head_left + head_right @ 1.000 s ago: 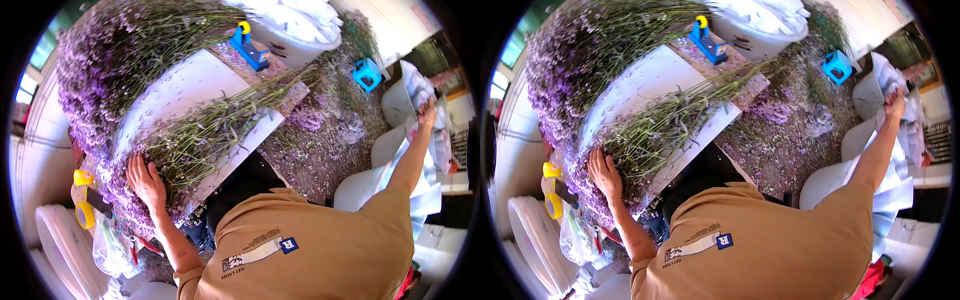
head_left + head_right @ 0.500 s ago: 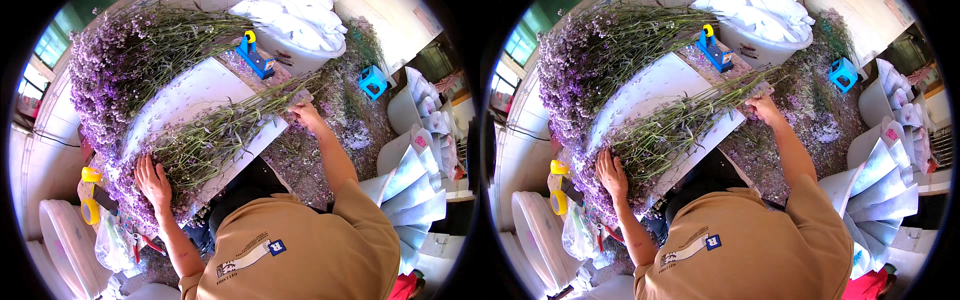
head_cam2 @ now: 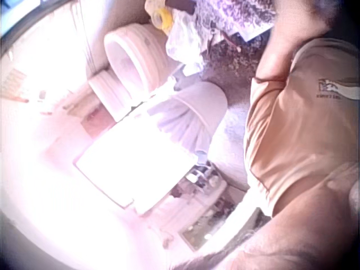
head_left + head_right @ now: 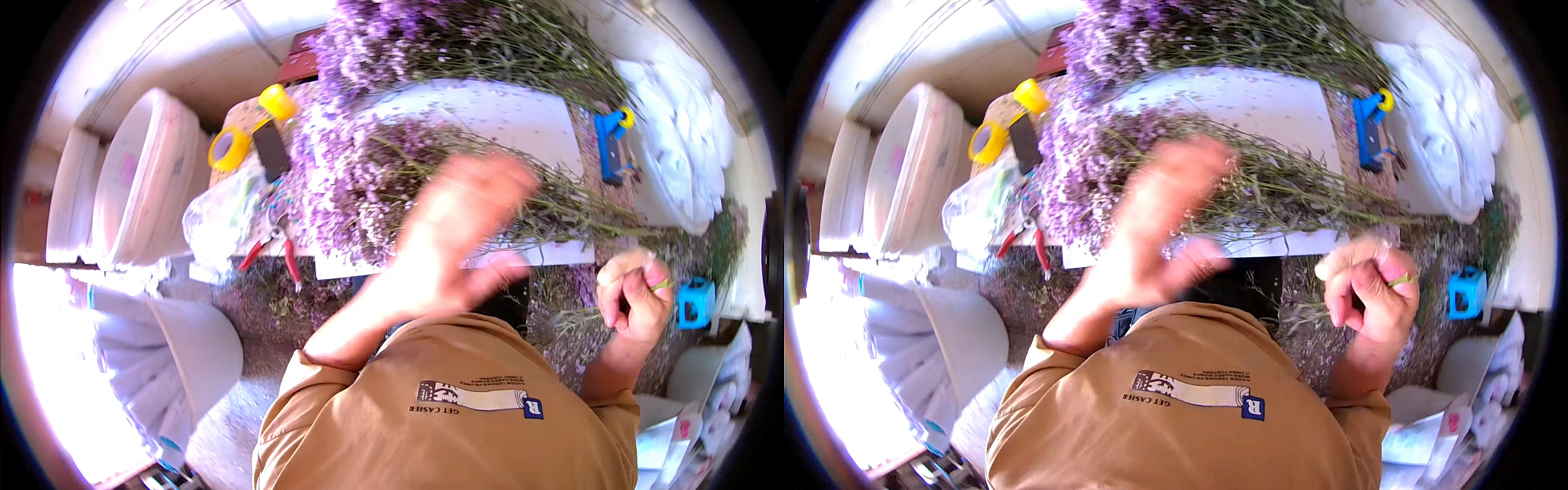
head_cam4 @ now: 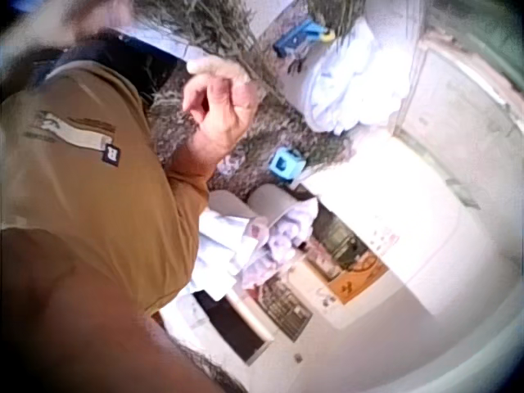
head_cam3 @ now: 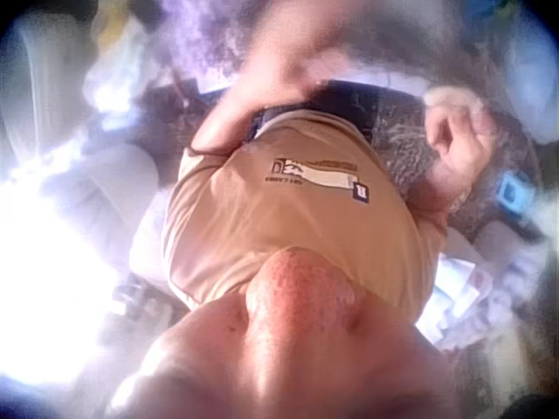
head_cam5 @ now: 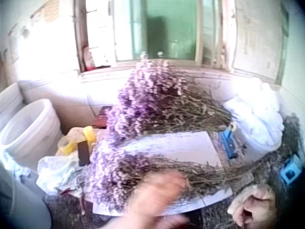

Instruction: The person wraps a bunch of purple flowers in white paper, uses shears to trim the stems, and then gathers and arranges more purple flowers into bundles on a workspace.

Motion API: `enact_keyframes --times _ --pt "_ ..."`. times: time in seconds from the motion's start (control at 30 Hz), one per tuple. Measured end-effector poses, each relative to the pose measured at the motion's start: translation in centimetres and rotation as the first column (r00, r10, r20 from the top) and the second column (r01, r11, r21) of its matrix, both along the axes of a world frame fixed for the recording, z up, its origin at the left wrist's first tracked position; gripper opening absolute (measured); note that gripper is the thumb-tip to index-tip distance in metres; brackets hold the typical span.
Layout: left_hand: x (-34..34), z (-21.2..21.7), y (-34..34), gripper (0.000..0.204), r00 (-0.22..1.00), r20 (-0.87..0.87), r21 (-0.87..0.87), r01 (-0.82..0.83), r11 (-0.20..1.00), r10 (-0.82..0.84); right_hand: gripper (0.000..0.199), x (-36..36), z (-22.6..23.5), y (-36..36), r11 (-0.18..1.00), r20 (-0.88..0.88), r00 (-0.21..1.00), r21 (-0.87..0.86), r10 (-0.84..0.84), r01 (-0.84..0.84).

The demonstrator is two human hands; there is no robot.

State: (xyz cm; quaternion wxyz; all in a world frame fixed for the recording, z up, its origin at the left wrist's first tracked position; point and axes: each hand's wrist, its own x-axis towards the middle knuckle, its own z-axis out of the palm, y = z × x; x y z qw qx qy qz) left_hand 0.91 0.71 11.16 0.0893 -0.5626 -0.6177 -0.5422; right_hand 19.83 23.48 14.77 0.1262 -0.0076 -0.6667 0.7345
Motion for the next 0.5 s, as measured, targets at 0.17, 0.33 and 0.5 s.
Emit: enact_keyframes --times 0.17,0.33,0.5 --pt "7.6 -2.7 1.4 0.067 0.565 0.721 0.044 0.541 0.84 -0.401 0.04 -8.6 3.1 -5.1 0.94 -0.203 0.957 -0.23 0.208 -0.253" --pt "4.5 -0.7 -10.7 0.029 0.499 0.866 -0.024 0.082 0.996 -0.02 0.132 -13.6 4.5 -8.1 0.945 -0.136 0.955 0.237 0.263 -0.226" --pt "5.4 1.1 -29.5 0.038 0.622 0.755 0.185 -0.508 0.841 0.209 0.099 -10.6 -0.8 -0.6 0.871 0.038 0.963 0.418 0.265 -0.257"
